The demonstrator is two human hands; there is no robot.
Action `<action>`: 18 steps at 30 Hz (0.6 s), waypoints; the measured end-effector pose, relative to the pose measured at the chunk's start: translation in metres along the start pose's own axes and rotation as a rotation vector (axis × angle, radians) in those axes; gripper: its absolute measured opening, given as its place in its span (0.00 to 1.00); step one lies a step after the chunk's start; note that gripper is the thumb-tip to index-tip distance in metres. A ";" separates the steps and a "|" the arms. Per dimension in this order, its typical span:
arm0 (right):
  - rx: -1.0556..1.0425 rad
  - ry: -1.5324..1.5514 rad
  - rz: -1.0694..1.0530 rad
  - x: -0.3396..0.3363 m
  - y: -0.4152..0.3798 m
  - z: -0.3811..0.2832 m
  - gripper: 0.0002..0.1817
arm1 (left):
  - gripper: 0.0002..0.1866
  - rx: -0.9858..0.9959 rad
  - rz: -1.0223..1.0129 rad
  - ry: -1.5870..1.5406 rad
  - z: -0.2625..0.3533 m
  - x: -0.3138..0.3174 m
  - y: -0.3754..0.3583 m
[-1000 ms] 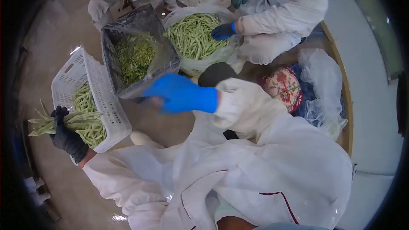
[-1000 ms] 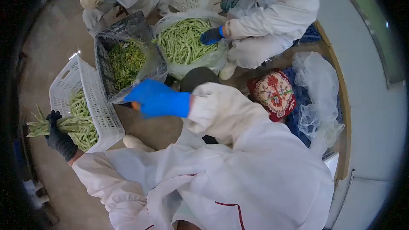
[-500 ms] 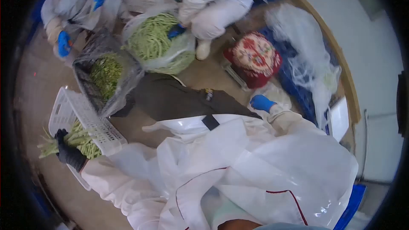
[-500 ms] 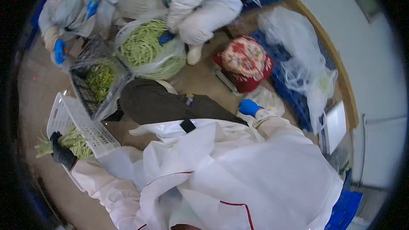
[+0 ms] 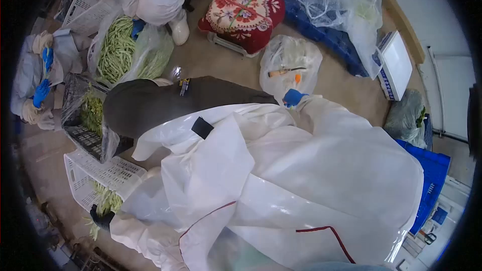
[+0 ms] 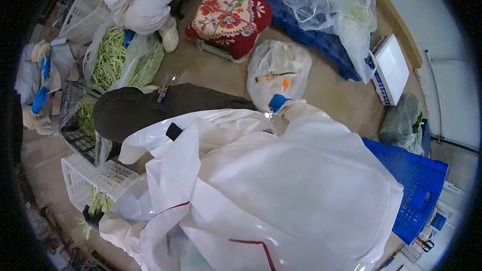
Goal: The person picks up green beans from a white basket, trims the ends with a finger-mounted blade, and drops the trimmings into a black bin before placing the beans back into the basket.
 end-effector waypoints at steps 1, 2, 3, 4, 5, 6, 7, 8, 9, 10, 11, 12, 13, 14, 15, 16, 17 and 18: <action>0.198 0.208 -0.041 -0.001 0.001 0.001 0.16 | 0.17 -0.003 0.009 0.015 -0.002 -0.002 -0.002; 0.262 0.149 0.165 -0.014 -0.004 0.002 0.17 | 0.17 -0.007 0.017 0.027 -0.003 -0.004 -0.004; 0.324 0.089 0.372 -0.036 -0.018 -0.004 0.19 | 0.17 -0.009 0.026 0.036 -0.006 -0.006 -0.008; 0.448 0.141 0.496 -0.043 -0.017 0.004 0.20 | 0.17 -0.006 0.029 0.043 -0.008 -0.006 -0.011; 0.563 0.208 0.624 -0.050 -0.018 0.012 0.22 | 0.17 -0.001 0.014 0.061 -0.010 -0.005 -0.015; 0.739 0.390 0.663 -0.047 -0.007 0.040 0.24 | 0.18 0.054 -0.020 0.052 -0.011 -0.005 -0.018; 0.706 0.387 0.721 -0.042 -0.003 0.057 0.26 | 0.16 0.046 -0.057 0.086 -0.023 -0.006 -0.013; 0.651 0.386 0.786 -0.043 0.004 0.072 0.29 | 0.15 0.044 -0.076 0.110 -0.034 -0.009 -0.005; 0.680 0.297 0.639 -0.042 0.023 0.088 0.30 | 0.14 -0.003 -0.040 0.036 -0.031 -0.012 -0.010; 0.665 0.236 0.571 -0.048 0.036 0.093 0.29 | 0.13 -0.048 -0.001 -0.039 -0.028 -0.015 -0.015; 0.648 0.191 0.523 -0.051 0.047 0.093 0.28 | 0.13 -0.141 0.070 -0.222 -0.029 -0.004 -0.029; 0.641 0.142 0.480 -0.055 0.054 0.094 0.27 | 0.14 -0.232 0.135 -0.282 -0.029 -0.001 -0.036; 0.641 0.100 0.442 -0.060 0.059 0.091 0.26 | 0.13 -0.239 0.129 -0.317 -0.029 0.002 -0.039; 0.644 0.062 0.407 -0.061 0.065 0.089 0.25 | 0.13 -0.252 0.120 -0.344 -0.028 0.002 -0.040; 0.647 0.025 0.385 -0.066 0.070 0.085 0.24 | 0.13 -0.270 0.109 -0.365 -0.027 0.002 -0.048; 0.653 -0.010 0.359 -0.063 0.078 0.089 0.23 | 0.13 -0.200 0.191 -0.330 -0.018 0.005 -0.062; 0.665 -0.043 0.333 -0.067 0.078 0.086 0.22 | 0.12 -0.139 0.271 -0.283 -0.005 0.012 -0.075; 0.672 -0.077 0.317 -0.073 0.077 0.082 0.22 | 0.11 -0.122 0.286 -0.289 0.000 0.012 -0.082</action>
Point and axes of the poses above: each hand's wrist, its own y-axis towards the middle knuckle, its own x-axis out of the palm, z = x × y, the point moved 4 cm from there along y, towards the middle knuckle, and after that the axes turned 10 degrees about x, right-handed, at the moved point
